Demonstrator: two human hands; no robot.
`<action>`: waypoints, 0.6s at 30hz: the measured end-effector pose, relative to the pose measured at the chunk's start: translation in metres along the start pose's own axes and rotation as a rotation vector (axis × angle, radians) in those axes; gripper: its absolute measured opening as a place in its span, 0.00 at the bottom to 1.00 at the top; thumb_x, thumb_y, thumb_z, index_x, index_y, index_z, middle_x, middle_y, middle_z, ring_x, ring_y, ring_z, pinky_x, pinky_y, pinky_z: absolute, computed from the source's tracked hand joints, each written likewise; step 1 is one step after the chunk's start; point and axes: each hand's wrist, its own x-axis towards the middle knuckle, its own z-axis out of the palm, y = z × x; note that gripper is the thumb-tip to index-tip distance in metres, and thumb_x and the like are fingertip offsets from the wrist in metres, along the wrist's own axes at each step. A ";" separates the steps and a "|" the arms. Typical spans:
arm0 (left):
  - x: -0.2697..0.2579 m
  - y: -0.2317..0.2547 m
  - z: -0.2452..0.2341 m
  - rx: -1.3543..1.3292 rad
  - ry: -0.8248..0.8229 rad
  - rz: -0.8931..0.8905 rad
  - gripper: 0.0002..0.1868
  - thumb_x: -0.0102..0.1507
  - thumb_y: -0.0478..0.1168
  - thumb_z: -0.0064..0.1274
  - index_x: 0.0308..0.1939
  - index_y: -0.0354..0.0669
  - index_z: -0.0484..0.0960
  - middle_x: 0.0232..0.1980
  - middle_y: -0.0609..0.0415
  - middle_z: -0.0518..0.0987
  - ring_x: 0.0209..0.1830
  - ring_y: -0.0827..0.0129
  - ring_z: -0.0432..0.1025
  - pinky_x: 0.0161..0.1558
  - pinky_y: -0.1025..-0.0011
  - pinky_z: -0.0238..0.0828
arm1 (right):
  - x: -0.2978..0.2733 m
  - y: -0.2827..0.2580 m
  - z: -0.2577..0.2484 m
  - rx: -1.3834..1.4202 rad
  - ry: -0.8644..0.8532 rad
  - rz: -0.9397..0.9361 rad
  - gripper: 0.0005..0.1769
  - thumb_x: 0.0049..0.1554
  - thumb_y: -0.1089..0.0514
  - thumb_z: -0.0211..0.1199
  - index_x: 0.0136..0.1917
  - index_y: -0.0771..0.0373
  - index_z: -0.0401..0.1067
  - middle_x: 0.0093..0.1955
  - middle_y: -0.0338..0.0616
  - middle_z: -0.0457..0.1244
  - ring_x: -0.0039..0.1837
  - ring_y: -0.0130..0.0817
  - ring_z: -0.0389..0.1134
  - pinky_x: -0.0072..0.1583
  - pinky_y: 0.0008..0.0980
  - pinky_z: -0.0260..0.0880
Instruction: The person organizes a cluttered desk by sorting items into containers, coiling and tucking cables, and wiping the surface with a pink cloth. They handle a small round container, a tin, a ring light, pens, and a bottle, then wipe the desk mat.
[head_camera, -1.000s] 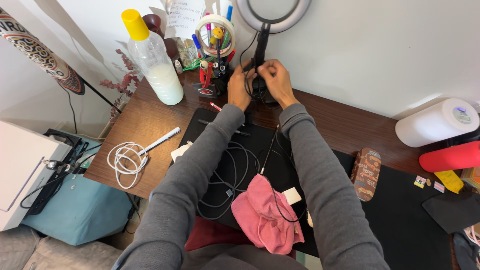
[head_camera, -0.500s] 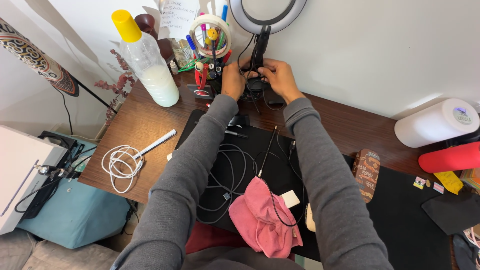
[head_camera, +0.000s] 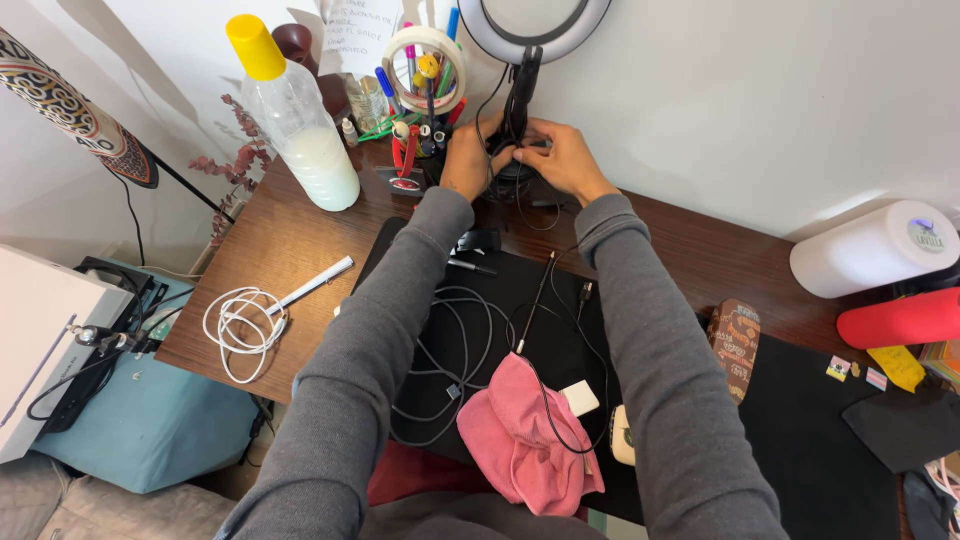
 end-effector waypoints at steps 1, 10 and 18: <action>0.001 -0.006 0.002 0.031 -0.012 0.012 0.29 0.64 0.38 0.70 0.67 0.37 0.80 0.53 0.38 0.85 0.52 0.45 0.82 0.50 0.54 0.86 | 0.001 -0.001 -0.002 -0.012 -0.008 -0.012 0.27 0.60 0.64 0.74 0.72 0.65 0.74 0.62 0.54 0.72 0.64 0.39 0.70 0.65 0.39 0.76; -0.006 -0.025 0.022 0.217 0.000 0.065 0.34 0.66 0.41 0.65 0.74 0.36 0.72 0.58 0.37 0.81 0.56 0.42 0.80 0.53 0.50 0.86 | 0.007 0.014 -0.002 -0.167 0.027 -0.078 0.20 0.67 0.64 0.65 0.72 0.64 0.75 0.63 0.55 0.72 0.64 0.45 0.72 0.61 0.42 0.79; -0.005 -0.040 0.016 0.005 -0.036 0.077 0.31 0.71 0.35 0.59 0.78 0.44 0.71 0.64 0.38 0.77 0.66 0.41 0.75 0.60 0.50 0.81 | 0.007 0.006 0.001 -0.009 0.019 -0.029 0.17 0.67 0.63 0.67 0.69 0.60 0.78 0.62 0.52 0.72 0.63 0.31 0.71 0.63 0.39 0.76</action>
